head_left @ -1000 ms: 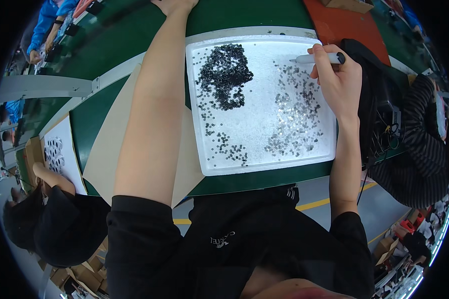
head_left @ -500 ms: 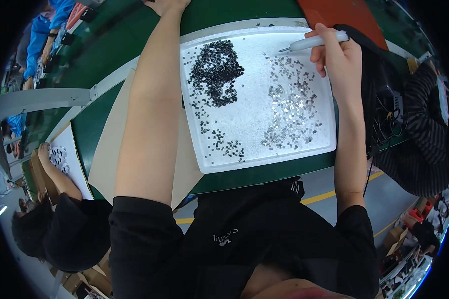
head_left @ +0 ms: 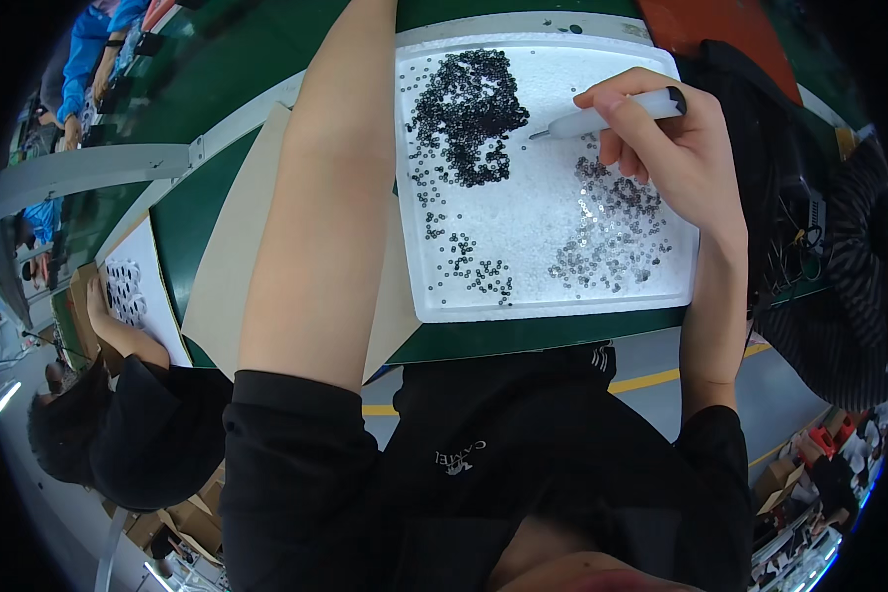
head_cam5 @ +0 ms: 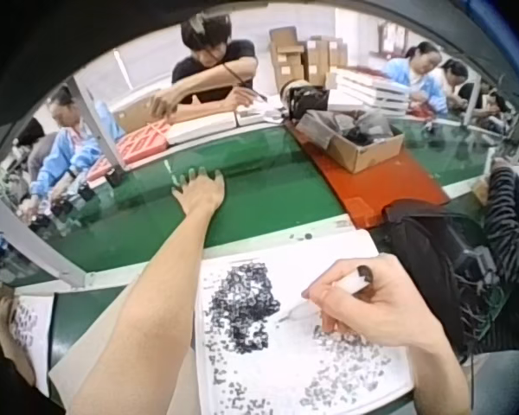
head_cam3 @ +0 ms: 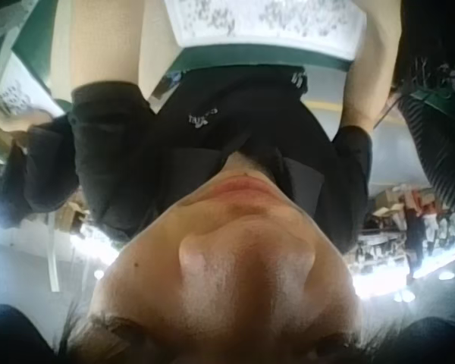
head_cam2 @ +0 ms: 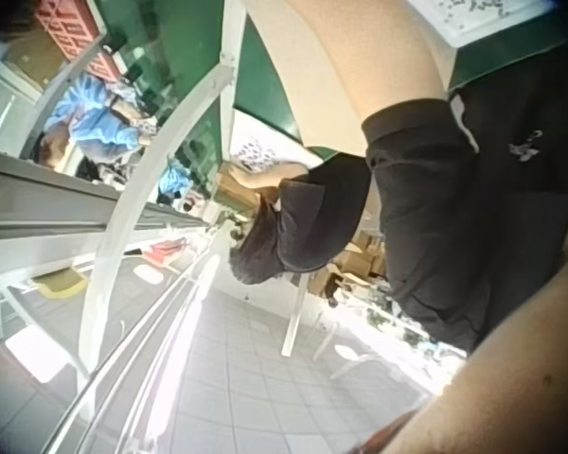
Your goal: Sort small electronic components on a tray using a vacuum pickup tool.
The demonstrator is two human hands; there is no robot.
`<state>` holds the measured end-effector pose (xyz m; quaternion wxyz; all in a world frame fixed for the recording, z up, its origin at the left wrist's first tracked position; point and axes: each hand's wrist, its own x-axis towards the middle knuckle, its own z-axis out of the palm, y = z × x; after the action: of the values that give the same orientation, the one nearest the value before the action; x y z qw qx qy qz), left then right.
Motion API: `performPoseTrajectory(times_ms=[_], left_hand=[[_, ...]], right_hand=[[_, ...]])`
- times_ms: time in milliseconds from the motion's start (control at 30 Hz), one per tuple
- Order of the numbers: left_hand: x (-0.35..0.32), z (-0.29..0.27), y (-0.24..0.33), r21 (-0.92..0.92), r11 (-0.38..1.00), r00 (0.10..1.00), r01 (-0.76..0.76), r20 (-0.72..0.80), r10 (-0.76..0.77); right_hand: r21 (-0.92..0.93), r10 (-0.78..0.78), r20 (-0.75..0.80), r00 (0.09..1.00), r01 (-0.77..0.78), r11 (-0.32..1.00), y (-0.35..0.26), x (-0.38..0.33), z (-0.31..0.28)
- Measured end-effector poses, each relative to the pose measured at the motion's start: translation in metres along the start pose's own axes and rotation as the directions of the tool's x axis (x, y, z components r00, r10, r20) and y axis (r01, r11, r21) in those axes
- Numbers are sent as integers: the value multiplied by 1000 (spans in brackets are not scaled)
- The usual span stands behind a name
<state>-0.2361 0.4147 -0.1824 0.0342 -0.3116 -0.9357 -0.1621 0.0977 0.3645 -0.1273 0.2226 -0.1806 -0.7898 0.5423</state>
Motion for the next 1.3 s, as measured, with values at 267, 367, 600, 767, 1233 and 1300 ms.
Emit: performPoseTrajectory(times_ms=[267,367,600,767,1233,1300], left_hand=[[-1,1,5,-17,1000,1000,-17,-4,17],[-2,2,7,-25,999,1000,-27,-9,26],[-4,3,11,-21,999,999,-37,-5,37],[-2,8,12,-51,998,999,-36,-19,35],[-6,6,24,-74,997,999,-26,25,28],[-6,6,25,-93,995,999,-28,27,31]], right_hand=[[-26,18,55,998,-17,1000,3,2,6],[-29,33,58,998,-31,999,2,1,6],[-56,54,51,997,-51,997,2,2,8],[-53,22,42,999,-19,998,2,3,6],[-94,23,6,1000,-23,995,5,5,8],[-98,34,-13,999,-35,995,5,5,8]])
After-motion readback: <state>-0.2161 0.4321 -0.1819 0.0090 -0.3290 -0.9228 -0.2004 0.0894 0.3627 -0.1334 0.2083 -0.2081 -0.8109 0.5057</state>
